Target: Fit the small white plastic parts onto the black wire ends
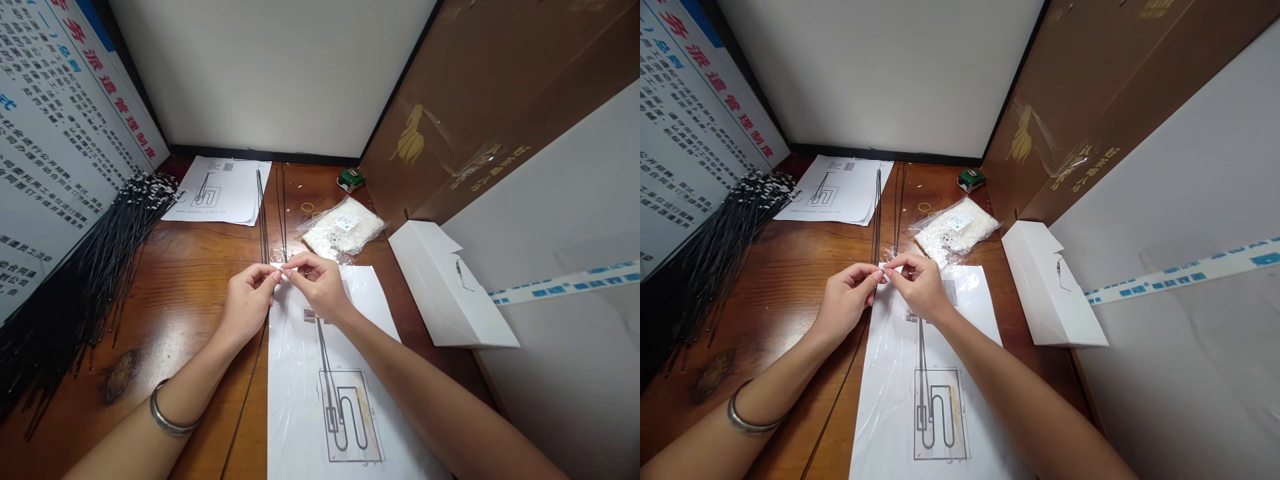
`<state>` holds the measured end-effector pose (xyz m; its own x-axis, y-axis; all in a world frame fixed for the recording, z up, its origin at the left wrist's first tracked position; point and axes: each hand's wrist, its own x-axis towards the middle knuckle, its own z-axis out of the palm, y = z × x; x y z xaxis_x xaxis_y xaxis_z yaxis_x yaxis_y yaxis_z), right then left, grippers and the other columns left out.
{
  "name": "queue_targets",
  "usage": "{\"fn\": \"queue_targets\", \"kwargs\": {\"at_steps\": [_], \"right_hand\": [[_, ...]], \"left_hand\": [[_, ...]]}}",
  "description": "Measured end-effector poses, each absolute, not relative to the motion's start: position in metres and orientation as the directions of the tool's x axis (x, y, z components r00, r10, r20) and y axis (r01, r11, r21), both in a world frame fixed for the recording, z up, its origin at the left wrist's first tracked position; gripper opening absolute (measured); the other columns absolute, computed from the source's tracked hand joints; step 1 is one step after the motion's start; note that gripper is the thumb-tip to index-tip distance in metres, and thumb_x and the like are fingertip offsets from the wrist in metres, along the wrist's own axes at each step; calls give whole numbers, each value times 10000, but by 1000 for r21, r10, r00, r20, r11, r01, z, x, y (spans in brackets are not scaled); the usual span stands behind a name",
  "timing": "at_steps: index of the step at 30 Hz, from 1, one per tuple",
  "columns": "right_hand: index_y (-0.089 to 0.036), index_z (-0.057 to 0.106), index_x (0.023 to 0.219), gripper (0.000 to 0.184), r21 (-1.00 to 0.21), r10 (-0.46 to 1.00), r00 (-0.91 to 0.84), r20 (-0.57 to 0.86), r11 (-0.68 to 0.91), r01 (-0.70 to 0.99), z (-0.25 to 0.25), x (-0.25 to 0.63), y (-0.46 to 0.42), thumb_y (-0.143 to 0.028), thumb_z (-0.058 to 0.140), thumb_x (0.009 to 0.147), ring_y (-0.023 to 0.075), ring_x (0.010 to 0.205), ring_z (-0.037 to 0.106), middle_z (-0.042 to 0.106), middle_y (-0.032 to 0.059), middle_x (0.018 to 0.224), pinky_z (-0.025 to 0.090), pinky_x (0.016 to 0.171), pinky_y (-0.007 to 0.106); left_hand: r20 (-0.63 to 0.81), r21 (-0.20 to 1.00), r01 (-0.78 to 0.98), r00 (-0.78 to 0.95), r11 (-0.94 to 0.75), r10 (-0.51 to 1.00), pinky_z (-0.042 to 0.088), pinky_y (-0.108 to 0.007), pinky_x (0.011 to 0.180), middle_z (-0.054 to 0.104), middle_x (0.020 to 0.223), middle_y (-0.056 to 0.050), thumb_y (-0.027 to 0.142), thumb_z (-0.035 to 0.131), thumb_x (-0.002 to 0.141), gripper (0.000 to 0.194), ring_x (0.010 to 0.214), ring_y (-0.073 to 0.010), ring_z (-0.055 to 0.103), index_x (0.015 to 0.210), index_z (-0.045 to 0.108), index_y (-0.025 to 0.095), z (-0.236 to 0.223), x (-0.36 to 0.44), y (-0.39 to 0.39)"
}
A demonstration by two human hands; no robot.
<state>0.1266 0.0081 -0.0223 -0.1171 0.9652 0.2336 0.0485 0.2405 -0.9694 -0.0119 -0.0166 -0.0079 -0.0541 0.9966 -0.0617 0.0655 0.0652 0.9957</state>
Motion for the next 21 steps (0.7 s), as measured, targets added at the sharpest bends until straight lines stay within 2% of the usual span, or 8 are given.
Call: {"fn": "queue_targets", "kwargs": {"at_steps": [5,10,12,15,17,19,21], "right_hand": [[-184,684,748,100,-974,975,-75,207,213,82,-22,127,7,-281,663,738,133,613,555,659,37,736,428,533,275],[-187,685,732,99,-977,977,-82,196,201,69,-22,126,6,-285,672,726,143,633,566,659,41,731,428,530,275],[-189,688,742,117,-984,984,-33,176,177,31,-22,127,9,-304,677,720,131,598,550,660,36,727,418,508,267],[-187,684,789,172,-990,979,176,105,119,-75,-20,132,16,-341,689,711,86,475,442,628,10,671,342,427,243],[-184,674,821,208,-985,948,316,36,87,-150,-16,138,21,-351,701,700,61,419,327,562,-24,596,265,392,236],[-182,666,827,220,-971,933,358,-20,66,-228,-11,144,25,-336,721,681,49,410,270,517,-44,566,232,390,234],[-182,668,828,220,-962,940,340,-40,55,-266,-6,147,26,-336,719,679,40,414,272,575,-20,654,228,392,234]], "left_hand": [[-33,993,108,-67,40,997,376,-221,481,666,729,-29,357,643,770,211,538,-103,507,801,679,152,-9,-12,-17],[2,990,140,-65,7,998,446,-240,609,687,750,-37,333,631,782,181,676,-143,598,748,674,160,-9,-13,-15],[8,989,149,-53,0,999,461,-250,644,701,770,-45,330,628,784,179,709,-155,619,781,681,159,-7,-12,-16],[-45,980,197,61,32,997,454,-256,589,707,724,-47,331,617,796,224,627,-160,623,915,682,153,-1,-11,-28],[-73,954,301,186,14,980,426,-253,540,696,650,-31,320,595,817,225,543,-154,604,950,688,163,5,-12,-40],[-72,907,419,279,-54,957,398,-250,519,683,597,-16,305,559,844,195,493,-147,581,888,708,187,10,-16,-52],[-50,864,493,284,-100,958,390,-250,523,676,579,-8,306,532,860,214,493,-149,579,835,718,203,14,-25,-58]]}}
